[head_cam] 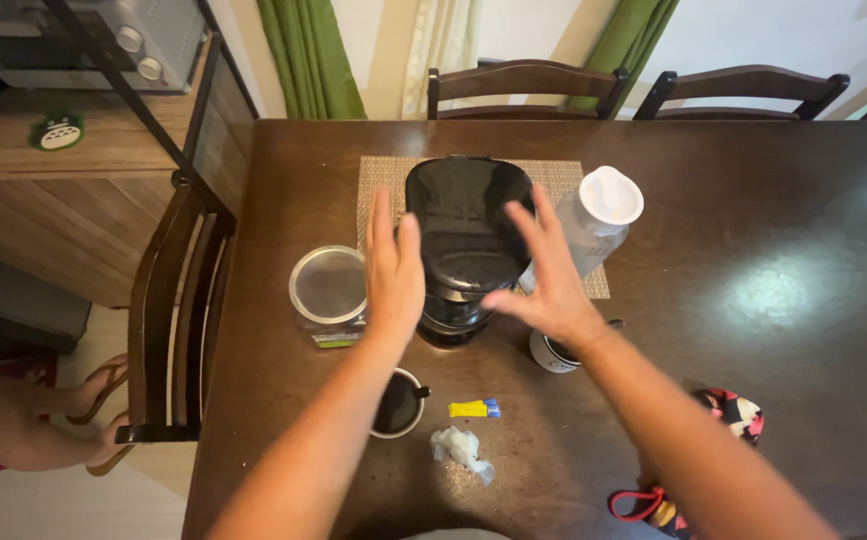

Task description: The person wipes the inside and outside of a glass coffee carafe with a white cloth, then places it into a drip coffee maker. They close the lid, plug the machine into a wall outlet, and move the coffee maker to a shelf.

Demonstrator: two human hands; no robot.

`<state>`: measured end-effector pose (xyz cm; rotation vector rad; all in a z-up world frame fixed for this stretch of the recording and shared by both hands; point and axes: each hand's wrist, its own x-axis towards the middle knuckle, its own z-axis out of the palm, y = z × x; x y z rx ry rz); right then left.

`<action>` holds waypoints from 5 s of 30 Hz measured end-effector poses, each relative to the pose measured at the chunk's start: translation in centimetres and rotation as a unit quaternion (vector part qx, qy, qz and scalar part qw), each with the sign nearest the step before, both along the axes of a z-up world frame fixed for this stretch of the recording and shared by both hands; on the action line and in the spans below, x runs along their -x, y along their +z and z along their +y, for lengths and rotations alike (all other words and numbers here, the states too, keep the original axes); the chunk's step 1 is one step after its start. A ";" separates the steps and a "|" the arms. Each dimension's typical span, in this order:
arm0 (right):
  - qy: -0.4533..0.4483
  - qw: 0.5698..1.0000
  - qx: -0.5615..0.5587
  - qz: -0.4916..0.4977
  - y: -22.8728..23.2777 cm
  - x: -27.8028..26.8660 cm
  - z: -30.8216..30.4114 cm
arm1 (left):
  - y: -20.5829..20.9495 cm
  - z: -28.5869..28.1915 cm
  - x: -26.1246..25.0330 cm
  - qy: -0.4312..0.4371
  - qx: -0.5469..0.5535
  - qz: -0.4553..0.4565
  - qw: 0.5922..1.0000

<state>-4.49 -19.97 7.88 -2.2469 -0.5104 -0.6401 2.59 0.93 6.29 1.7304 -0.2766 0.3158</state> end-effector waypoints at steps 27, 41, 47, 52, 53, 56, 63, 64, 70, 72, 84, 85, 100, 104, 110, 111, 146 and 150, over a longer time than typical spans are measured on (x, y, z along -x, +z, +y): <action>-0.288 0.898 -0.105 0.314 -12.1 0.4 6.1 | 6.4 -0.2 0.3 -0.270 -0.487 -0.174 0.812; -0.339 0.895 -0.125 0.260 -14.0 -1.0 9.1 | 5.6 0.1 0.6 -0.261 -0.455 -0.200 0.828; -0.342 0.901 -0.114 0.241 -14.0 -0.9 9.0 | 5.9 0.2 0.6 -0.253 -0.456 -0.237 0.820; -0.340 0.900 -0.110 0.248 -13.8 -0.6 9.1 | 6.0 0.4 1.0 -0.238 -0.450 -0.283 0.813; -0.342 0.899 -0.108 0.253 -13.8 -0.6 9.2 | 6.0 0.5 1.1 -0.241 -0.447 -0.286 0.813; -0.339 0.901 -0.099 0.251 -13.9 -0.6 9.0 | 5.9 0.5 1.1 -0.245 -0.444 -0.292 0.811; -0.336 0.902 -0.082 0.259 -13.5 -0.6 9.0 | 5.6 0.7 1.4 -0.246 -0.436 -0.282 0.818; -0.330 0.899 -0.081 0.276 -13.2 -0.6 8.9 | 5.6 0.7 1.4 -0.249 -0.430 -0.277 0.822; -0.275 0.914 -0.094 0.283 -12.3 1.6 6.9 | 5.6 1.5 0.2 -0.293 -0.407 -0.251 0.828; -0.242 0.942 -0.113 0.204 -12.8 3.1 5.9 | 5.2 1.4 0.2 -0.282 -0.406 -0.264 0.828; -0.132 0.964 -0.174 0.155 -12.9 0.7 0.1 | 1.7 2.0 -0.6 -0.249 -0.384 -0.401 0.794; -0.145 0.962 -0.137 0.185 -12.9 0.4 0.2 | 1.4 2.0 -1.0 -0.244 -0.385 -0.418 0.786; -0.159 0.986 0.042 0.032 -15.3 3.0 4.7 | -0.8 1.2 -1.7 -0.196 -0.390 -0.435 0.788; -0.179 0.964 0.180 -0.079 -16.1 4.7 5.0 | -0.5 0.8 -0.6 -0.182 -0.428 -0.405 0.787; -0.150 0.931 0.286 -0.169 -15.3 4.6 3.6 | -0.2 0.6 0.2 -0.166 -0.469 -0.367 0.785; -0.149 0.926 0.296 -0.181 -15.2 4.5 3.3 | -0.3 0.6 0.2 -0.169 -0.461 -0.365 0.791; -0.257 0.874 0.057 0.408 -10.4 -1.8 -2.3 | -4.0 2.6 -8.4 -0.065 -0.078 0.195 0.975; -0.245 0.867 0.075 0.427 -11.2 -3.0 -2.9 | -4.2 1.2 -12.3 -0.045 -0.181 0.288 0.939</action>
